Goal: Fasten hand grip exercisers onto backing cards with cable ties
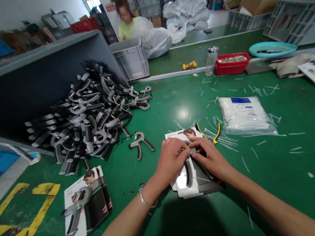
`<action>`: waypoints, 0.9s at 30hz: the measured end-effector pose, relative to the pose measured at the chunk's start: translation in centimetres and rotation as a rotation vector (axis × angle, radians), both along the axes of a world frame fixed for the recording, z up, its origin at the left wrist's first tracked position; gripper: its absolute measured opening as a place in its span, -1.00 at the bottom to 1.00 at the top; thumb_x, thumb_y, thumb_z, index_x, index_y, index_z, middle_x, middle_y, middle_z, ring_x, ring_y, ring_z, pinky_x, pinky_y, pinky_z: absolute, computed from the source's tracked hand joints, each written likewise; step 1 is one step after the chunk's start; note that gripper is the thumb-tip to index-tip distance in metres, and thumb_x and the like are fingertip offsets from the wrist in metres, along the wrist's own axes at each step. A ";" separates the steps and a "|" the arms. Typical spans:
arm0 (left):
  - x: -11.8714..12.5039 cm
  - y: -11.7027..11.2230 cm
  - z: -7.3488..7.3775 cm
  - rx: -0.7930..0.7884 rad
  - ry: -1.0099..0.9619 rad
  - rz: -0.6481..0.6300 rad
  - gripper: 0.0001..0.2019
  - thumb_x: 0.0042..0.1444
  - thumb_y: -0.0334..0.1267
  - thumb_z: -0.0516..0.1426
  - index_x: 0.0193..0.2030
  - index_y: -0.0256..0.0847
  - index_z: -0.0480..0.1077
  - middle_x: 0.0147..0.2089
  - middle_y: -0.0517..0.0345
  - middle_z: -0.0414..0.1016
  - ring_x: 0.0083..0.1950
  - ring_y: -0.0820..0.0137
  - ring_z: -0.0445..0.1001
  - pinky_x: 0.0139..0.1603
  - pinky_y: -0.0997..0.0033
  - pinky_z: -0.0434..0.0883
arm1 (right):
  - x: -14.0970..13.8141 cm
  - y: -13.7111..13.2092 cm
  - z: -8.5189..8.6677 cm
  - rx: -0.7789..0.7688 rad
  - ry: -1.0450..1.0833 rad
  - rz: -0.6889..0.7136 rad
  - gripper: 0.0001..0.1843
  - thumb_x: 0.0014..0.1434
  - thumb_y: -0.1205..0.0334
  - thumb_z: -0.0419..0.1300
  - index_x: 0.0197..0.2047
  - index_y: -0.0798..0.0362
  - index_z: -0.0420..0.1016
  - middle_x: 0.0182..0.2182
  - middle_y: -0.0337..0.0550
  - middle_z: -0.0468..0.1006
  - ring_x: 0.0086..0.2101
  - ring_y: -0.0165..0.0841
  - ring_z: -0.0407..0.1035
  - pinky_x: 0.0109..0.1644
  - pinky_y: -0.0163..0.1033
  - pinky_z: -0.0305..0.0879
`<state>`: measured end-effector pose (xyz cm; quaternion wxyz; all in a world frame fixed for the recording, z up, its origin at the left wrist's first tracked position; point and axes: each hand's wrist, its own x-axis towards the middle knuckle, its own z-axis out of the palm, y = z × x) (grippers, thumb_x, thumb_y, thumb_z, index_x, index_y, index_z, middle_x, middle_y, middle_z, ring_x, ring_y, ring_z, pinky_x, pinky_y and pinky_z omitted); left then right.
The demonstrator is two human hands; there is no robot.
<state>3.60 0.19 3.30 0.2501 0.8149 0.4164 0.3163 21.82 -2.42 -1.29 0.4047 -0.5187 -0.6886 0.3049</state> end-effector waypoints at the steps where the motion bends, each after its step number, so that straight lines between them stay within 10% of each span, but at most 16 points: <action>1: 0.3 -0.7 0.2 0.074 0.043 0.011 -0.87 0.26 -0.27 0.13 -0.31 -0.21 0.45 -0.22 0.09 0.53 -0.08 0.27 0.41 0.04 0.19 0.25 | -0.1 0.1 -0.1 -0.002 0.035 -0.025 -0.78 0.22 0.26 0.18 -0.04 -0.06 0.45 0.13 -0.06 0.39 0.13 -0.17 0.25 0.09 -0.03 0.27; 9: 0.4 -5.8 -2.9 0.394 0.320 -0.125 -0.81 0.30 -0.40 0.01 -0.28 -0.27 0.43 -0.24 0.04 0.50 -0.18 0.27 0.36 -0.07 0.19 0.24 | -1.7 0.5 -0.1 -0.014 0.114 -0.008 -0.76 0.14 0.37 0.17 -0.10 -0.05 0.43 0.11 -0.09 0.41 0.10 -0.21 0.29 0.03 -0.09 0.31; 13: 0.1 -6.0 -1.3 0.328 0.464 -0.189 -0.80 0.33 -0.26 0.03 -0.25 -0.24 0.43 -0.19 0.03 0.49 -0.11 0.23 0.37 -0.02 0.16 0.28 | -1.5 0.4 0.3 0.030 0.057 0.008 -0.86 0.20 0.33 0.16 -0.16 -0.03 0.43 0.08 -0.08 0.44 0.10 -0.18 0.28 0.12 -0.01 0.24; 20: -1.9 -8.8 -0.4 0.090 0.505 0.301 -0.38 0.06 0.29 0.15 -0.06 -0.29 0.37 -0.11 -0.14 0.42 -0.08 0.07 0.38 -0.08 0.02 0.36 | 0.4 -4.0 3.5 0.143 -0.362 0.197 -0.85 0.34 0.27 0.07 -0.19 0.00 0.48 -0.28 -0.11 0.54 -0.20 -0.19 0.31 -0.03 -0.04 0.22; 27: -2.1 -9.1 -1.8 -0.107 0.369 0.258 -0.90 0.19 -0.24 0.12 -0.20 -0.21 0.35 -0.21 0.01 0.38 -0.16 0.22 0.40 -0.12 0.20 0.38 | -2.2 -5.4 3.4 0.245 -0.763 0.252 -0.79 0.30 0.30 0.09 -0.37 0.04 0.47 -0.41 0.04 0.48 -0.29 -0.09 0.26 -0.16 0.02 0.16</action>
